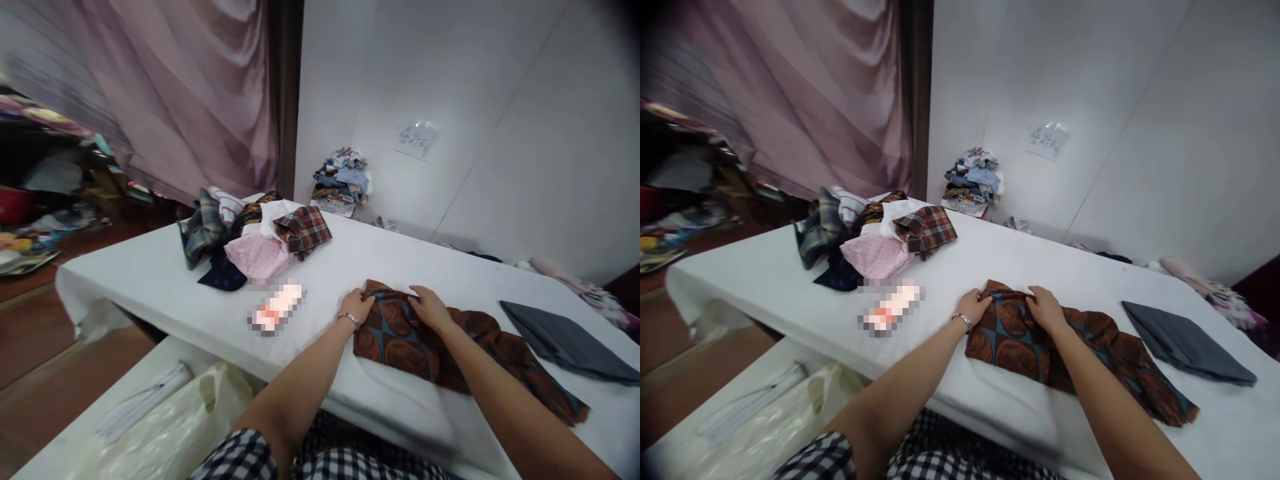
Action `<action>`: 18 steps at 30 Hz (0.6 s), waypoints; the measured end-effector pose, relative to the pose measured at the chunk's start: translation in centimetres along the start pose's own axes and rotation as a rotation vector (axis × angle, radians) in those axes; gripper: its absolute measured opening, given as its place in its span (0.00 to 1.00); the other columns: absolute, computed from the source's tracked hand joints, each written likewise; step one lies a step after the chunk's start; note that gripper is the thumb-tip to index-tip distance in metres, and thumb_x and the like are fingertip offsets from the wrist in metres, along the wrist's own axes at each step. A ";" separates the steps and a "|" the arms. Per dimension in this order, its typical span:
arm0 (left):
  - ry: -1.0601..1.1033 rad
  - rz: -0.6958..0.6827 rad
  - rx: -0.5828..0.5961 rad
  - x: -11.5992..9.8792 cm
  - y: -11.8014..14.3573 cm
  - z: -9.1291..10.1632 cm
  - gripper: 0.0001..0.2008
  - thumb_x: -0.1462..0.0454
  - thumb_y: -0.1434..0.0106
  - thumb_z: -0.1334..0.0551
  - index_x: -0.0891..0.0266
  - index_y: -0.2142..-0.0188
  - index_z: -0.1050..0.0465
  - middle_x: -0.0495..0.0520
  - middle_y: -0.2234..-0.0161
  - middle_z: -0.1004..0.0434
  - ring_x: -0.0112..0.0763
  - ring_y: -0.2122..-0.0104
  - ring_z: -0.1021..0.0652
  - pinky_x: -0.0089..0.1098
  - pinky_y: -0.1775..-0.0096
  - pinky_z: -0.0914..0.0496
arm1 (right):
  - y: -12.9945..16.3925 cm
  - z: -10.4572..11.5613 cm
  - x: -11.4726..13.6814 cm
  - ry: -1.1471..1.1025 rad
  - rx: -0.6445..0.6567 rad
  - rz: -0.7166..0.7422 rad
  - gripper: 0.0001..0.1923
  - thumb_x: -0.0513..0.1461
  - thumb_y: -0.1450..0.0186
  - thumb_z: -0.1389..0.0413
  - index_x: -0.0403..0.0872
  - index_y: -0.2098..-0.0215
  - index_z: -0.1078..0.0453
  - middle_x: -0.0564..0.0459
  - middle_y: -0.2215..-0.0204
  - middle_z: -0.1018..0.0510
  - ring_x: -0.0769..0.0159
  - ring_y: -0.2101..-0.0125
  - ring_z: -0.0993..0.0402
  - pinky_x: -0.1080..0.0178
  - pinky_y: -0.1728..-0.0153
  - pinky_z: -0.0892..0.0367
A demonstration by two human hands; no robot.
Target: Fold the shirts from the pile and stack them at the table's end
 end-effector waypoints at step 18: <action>-0.102 -0.039 0.018 0.0 -1.2 0.4 0.15 0.55 0.38 0.41 0.62 0.57 0.27 0.58 0.56 0.21 0.39 0.56 0.23 0.32 0.56 0.32 | 14.6 0.6 4.5 -0.179 -0.136 0.129 0.19 0.42 0.33 0.51 0.48 0.46 0.28 0.45 0.43 0.30 0.55 0.40 0.39 0.46 0.39 0.46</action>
Point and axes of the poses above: each hand's wrist, its own y-axis away from the middle knuckle, its own z-axis out of the back of the hand, x = y × z, the point moved 4 cm from there along -y, towards the middle knuckle
